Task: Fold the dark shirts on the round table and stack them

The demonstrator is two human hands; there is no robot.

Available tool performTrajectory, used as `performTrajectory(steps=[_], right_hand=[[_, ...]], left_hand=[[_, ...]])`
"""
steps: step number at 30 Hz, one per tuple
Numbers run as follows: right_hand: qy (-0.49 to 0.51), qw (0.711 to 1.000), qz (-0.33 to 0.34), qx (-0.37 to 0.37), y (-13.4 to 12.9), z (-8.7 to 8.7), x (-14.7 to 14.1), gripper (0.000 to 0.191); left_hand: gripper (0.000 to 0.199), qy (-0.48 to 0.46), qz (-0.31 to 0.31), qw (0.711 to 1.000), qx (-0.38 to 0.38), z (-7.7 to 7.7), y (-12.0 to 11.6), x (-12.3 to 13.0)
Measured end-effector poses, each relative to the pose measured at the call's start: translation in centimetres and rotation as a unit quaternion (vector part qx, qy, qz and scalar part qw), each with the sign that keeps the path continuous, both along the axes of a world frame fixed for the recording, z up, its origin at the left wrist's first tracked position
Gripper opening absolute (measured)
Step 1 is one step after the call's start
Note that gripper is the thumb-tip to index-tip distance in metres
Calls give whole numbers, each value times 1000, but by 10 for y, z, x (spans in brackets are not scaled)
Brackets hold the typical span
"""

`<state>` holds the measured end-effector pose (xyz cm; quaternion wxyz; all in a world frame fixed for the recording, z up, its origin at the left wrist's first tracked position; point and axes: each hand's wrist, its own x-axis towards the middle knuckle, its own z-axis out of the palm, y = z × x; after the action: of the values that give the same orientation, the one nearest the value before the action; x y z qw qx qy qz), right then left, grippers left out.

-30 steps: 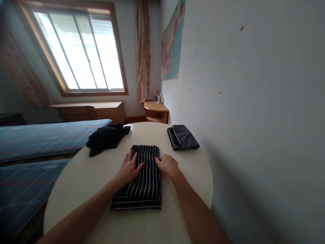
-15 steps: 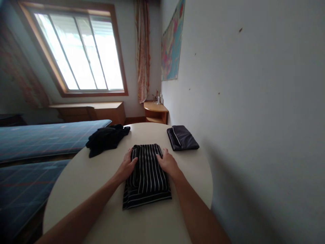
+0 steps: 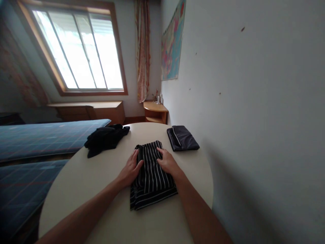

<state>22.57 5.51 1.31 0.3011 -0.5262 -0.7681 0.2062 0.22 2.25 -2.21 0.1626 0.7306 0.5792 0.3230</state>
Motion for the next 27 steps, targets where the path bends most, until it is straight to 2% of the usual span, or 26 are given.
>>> performTrajectory(steps=[6,11,15,21,27], right_hand=[[-66,997,0,27,19,18,12,69],[-142,989,0,42,48,36,22,71],[-209,976,-14,54,78,55,29,72],[-254,963,-44,81,121,85,41,72],[-239,965,-14,105,156,109,56,73]], left_hand=[[66,125,71,990,-11,1,12,-15],[70,190,75,978,-53,-4,12,-20],[70,202,82,975,-48,-8,12,-18],[71,202,76,975,-60,-5,13,-18],[73,199,77,974,-71,-2,12,-16]])
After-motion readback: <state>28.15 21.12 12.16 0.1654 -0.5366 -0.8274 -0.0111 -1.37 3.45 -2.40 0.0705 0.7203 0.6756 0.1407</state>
